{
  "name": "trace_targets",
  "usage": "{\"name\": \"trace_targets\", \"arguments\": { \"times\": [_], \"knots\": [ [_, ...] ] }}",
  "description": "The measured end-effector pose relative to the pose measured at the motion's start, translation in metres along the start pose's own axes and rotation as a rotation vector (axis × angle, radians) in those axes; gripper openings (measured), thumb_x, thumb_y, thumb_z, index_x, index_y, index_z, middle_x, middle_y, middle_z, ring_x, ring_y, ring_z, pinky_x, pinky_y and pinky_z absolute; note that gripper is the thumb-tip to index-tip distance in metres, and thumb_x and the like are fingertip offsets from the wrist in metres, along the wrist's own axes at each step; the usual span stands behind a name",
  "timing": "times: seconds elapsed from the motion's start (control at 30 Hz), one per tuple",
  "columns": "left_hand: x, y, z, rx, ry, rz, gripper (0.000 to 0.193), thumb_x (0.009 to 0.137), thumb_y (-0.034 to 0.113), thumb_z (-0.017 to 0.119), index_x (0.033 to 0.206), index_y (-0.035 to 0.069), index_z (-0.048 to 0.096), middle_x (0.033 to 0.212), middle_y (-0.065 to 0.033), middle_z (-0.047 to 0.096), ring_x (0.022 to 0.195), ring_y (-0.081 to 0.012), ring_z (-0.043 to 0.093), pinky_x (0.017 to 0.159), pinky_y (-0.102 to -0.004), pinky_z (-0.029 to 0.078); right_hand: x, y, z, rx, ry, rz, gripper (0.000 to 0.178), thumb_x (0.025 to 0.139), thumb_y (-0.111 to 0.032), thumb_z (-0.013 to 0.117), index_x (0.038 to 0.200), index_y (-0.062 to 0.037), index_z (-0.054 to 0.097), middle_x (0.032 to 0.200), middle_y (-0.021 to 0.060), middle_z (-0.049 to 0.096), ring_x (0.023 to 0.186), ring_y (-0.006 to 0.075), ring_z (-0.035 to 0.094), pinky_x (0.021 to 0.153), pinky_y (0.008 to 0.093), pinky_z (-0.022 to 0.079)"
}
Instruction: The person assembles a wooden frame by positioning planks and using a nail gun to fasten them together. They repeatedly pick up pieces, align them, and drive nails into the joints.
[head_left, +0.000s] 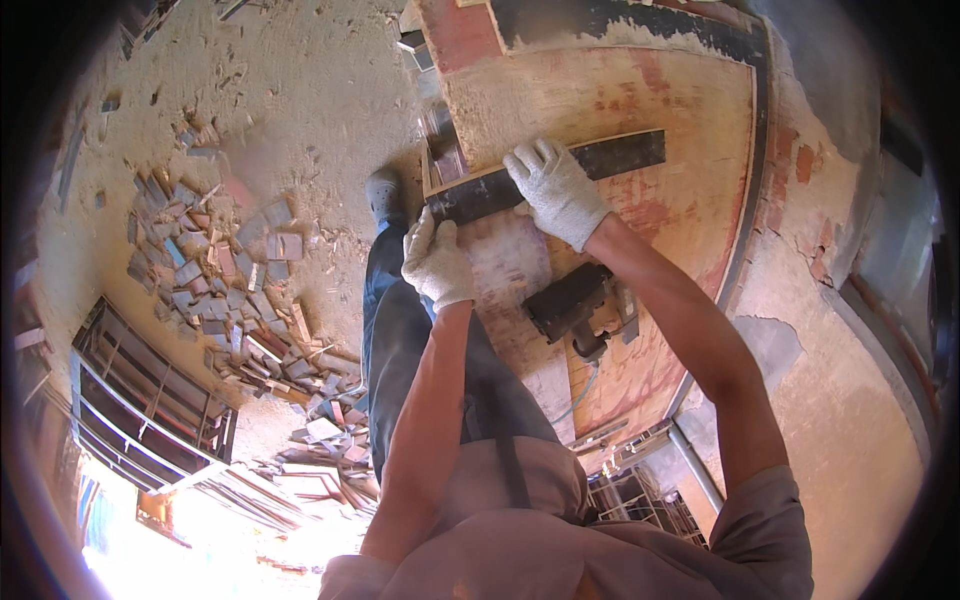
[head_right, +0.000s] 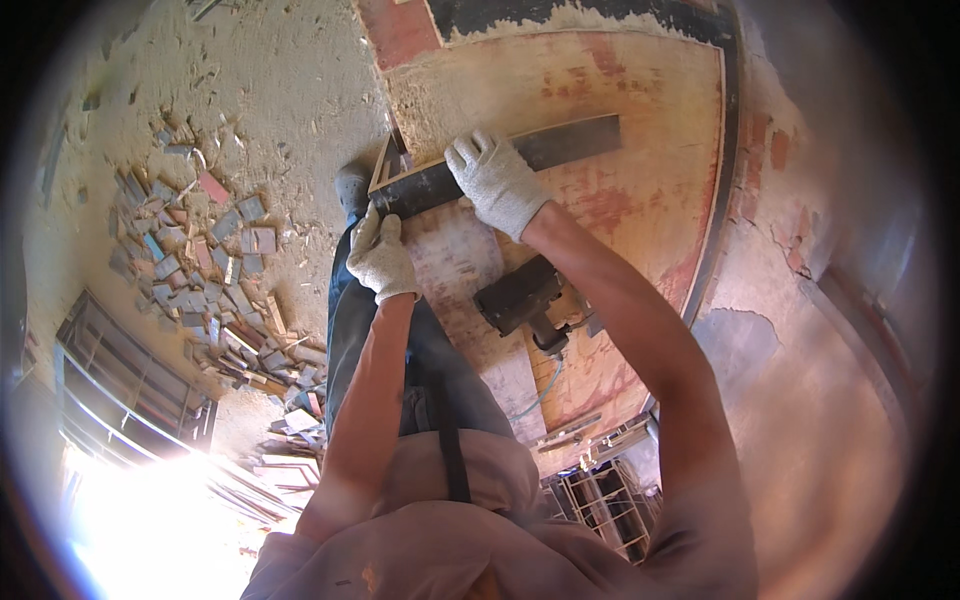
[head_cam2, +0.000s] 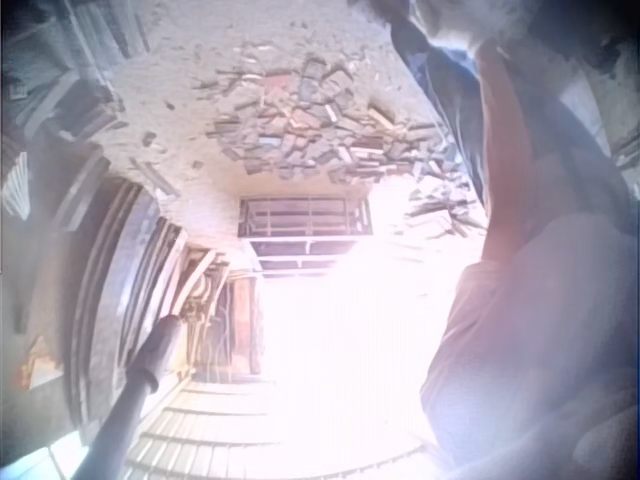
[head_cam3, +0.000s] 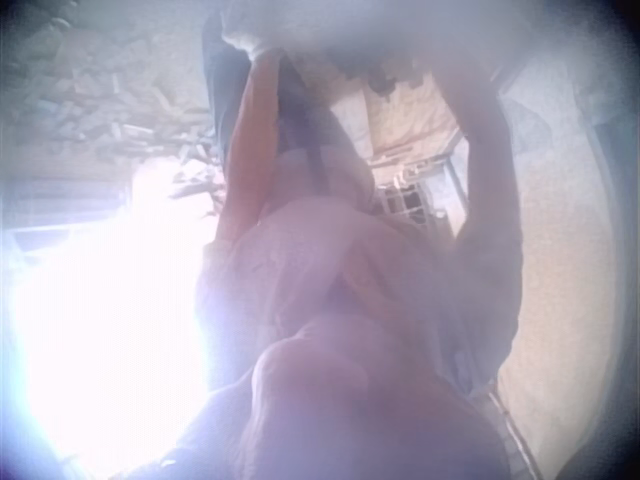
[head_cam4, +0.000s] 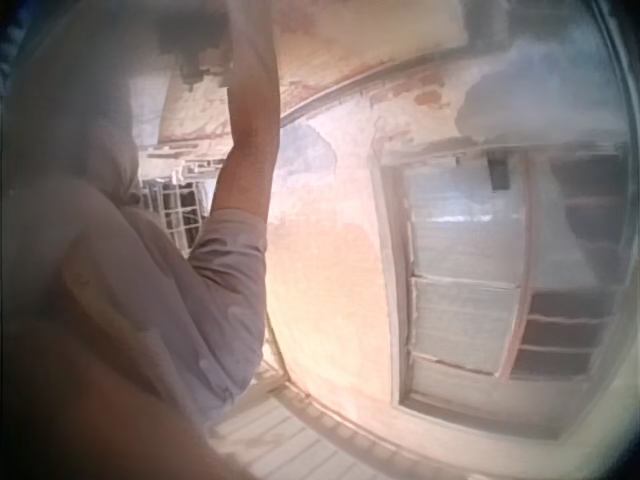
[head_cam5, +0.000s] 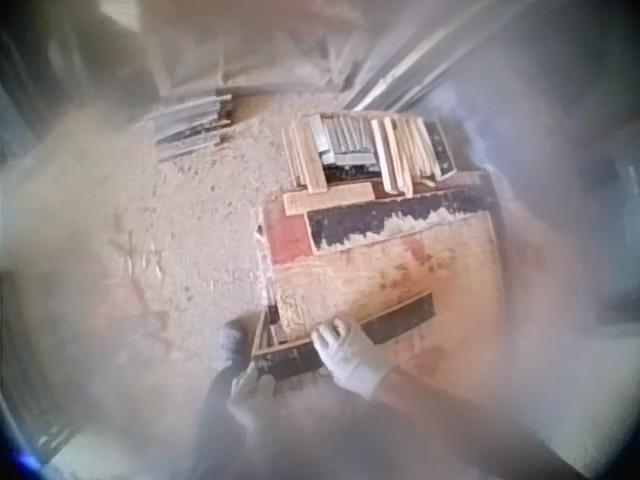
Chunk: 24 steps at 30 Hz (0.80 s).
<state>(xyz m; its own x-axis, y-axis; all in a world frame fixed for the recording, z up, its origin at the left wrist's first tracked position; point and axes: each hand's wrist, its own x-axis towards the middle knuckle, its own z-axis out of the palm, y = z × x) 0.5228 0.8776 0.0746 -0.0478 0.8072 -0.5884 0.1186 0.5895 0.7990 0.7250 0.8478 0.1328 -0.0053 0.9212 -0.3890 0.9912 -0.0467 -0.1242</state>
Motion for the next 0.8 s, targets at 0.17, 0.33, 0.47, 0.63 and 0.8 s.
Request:
{"name": "trace_targets", "arguments": {
  "times": [0.17,0.33,0.47,0.63,0.8],
  "knots": [
    [-0.001,0.001,0.001,0.039,0.025,-0.024,0.037,0.082,-0.014,0.069,0.117,-0.004,0.074,0.108,-0.0053,0.068,0.098,-0.0154,0.065,0.086,-0.0272,0.055,-0.053,-0.036,-0.031,0.19,0.347,0.465,0.086,0.078,-0.025,0.08,0.148,0.0026,0.039,0.129,0.0246,0.055,0.119,0.042,0.052,0.104,0.0522,0.042],
    [-0.002,-0.004,0.002,-0.02,0.032,-0.03,0.038,0.082,-0.015,0.07,0.118,-0.003,0.074,0.11,-0.0057,0.069,0.099,-0.0153,0.065,0.088,-0.0262,0.054,-0.207,-0.119,0.035,0.236,-0.06,0.991,0.097,0.083,-0.029,0.073,0.153,0.0119,0.02,0.132,0.0378,0.05,0.122,0.0506,0.05,0.106,0.0559,0.04],
    [0.001,-0.006,0.001,-0.033,0.042,-0.046,0.038,0.081,-0.015,0.07,0.118,-0.004,0.074,0.11,-0.0058,0.068,0.1,-0.0157,0.065,0.089,-0.0263,0.053,-0.223,-0.143,0.075,0.52,-0.313,1.222,0.108,0.08,-0.029,0.076,0.156,0.0128,0.011,0.129,0.0352,0.057,0.121,0.0464,0.057,0.102,0.0479,0.047],
    [0.001,-0.009,0.003,-0.104,0.066,-0.062,0.037,0.08,-0.014,0.071,0.116,-0.006,0.074,0.11,-0.0063,0.068,0.102,-0.0161,0.065,0.093,-0.0268,0.052,-0.211,-0.136,0.062,0.877,0.05,1.287,0.091,0.078,-0.02,0.08,0.152,0.0024,0.033,0.123,0.0252,0.065,0.107,0.0365,0.067,0.095,0.0436,0.052],
    [-0.003,0.0,0.003,-0.093,0.049,-0.065,0.037,0.08,-0.013,0.072,0.116,-0.006,0.074,0.107,-0.0061,0.069,0.101,-0.0154,0.065,0.092,-0.0271,0.052,-0.263,-0.151,0.063,1.154,0.264,1.068,0.041,0.089,-0.022,0.075,0.123,-0.0036,0.061,0.101,0.0093,0.067,0.087,0.0165,0.063,0.081,0.0327,0.05]
  ]
}}
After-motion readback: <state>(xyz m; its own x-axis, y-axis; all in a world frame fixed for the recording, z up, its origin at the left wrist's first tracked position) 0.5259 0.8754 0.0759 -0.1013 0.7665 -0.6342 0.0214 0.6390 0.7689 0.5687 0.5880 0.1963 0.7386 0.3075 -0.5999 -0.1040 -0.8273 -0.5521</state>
